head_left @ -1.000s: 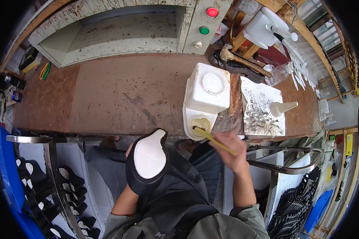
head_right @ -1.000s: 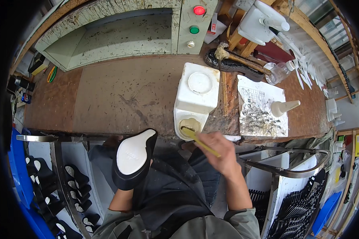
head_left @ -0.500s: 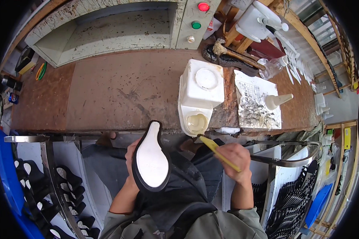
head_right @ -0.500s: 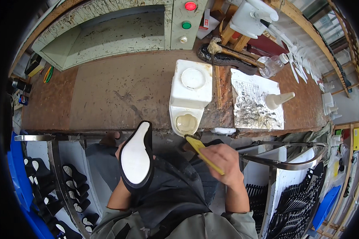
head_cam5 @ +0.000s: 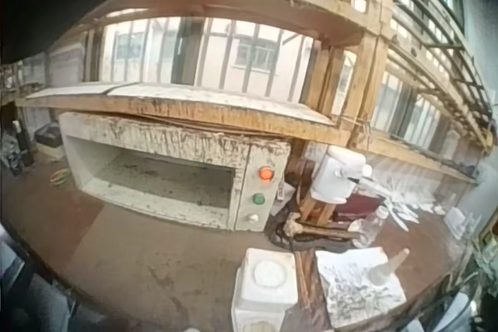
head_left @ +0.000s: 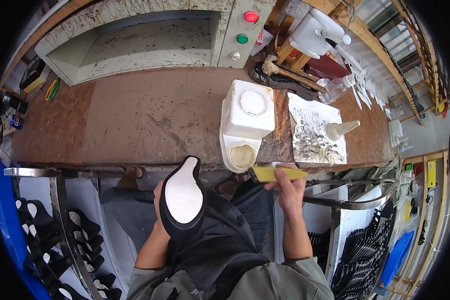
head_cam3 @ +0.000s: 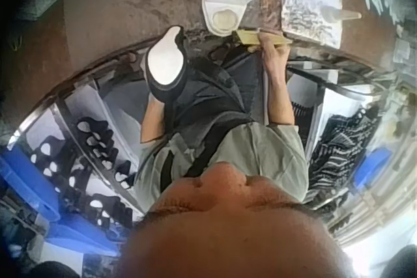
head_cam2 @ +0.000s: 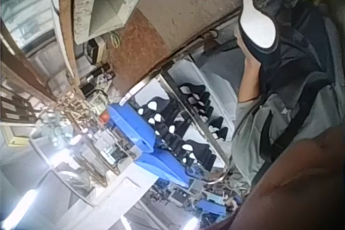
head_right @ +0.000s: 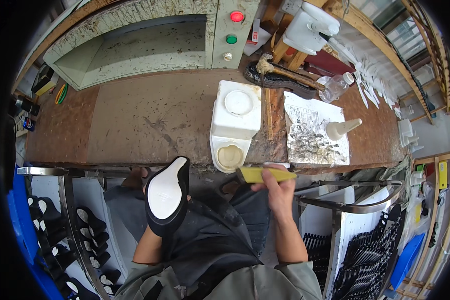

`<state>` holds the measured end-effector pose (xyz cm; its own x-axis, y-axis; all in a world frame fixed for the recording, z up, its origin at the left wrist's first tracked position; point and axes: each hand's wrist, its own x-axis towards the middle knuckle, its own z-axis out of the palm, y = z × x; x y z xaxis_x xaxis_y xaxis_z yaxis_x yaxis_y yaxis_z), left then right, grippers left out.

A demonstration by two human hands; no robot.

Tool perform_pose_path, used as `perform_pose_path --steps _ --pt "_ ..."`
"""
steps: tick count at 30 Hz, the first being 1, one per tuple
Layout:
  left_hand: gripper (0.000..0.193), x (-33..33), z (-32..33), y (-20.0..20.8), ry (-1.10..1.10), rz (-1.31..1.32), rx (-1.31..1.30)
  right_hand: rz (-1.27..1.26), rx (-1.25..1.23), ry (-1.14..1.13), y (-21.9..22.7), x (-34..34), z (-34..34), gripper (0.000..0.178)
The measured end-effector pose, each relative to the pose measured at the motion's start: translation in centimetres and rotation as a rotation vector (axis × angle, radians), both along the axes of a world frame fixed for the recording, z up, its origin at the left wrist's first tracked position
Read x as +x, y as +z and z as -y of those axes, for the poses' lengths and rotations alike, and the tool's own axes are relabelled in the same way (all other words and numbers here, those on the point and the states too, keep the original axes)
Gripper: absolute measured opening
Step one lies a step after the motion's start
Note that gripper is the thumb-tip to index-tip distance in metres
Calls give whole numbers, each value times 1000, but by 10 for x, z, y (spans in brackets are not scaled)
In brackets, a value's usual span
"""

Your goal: The recorder applies glue or adhesive to the outer rim and sole areas of shoe components using a brush and a glue container.

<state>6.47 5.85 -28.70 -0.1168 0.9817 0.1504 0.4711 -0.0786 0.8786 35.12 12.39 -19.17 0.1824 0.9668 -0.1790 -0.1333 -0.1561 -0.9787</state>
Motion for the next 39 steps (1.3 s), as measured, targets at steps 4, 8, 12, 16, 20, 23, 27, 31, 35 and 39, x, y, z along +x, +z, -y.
perform_pose_path --steps 4,8,12,16,20,23,27,31,35,39 --pt "51 2 -1 11 11 379 -110 -98 147 -37 43 4 4 20" --pt "45 15 -10 41 19 129 105 583 760 122 61 -4 -44 19" --pt "34 22 -15 61 31 71 197 1438 1187 431 61 -12 -89 20" --pt "63 16 -13 52 85 -62 248 1345 1130 464 60 -11 -61 18" --pt "65 15 -7 48 44 -323 260 -112 232 -102 60 -25 -99 27" --pt "63 13 -10 44 54 -209 237 -48 171 -21 41 -8 -93 23" --pt "45 19 -11 57 74 -153 218 -114 202 11 53 6 -47 23" --pt "48 22 -9 49 59 78 186 -221 455 145 48 9 -25 34" --pt "58 9 -3 29 -30 -71 224 -21 603 173 61 -1 -10 28" --pt "58 13 -5 33 -9 -66 280 143 670 215 54 5 -16 27"
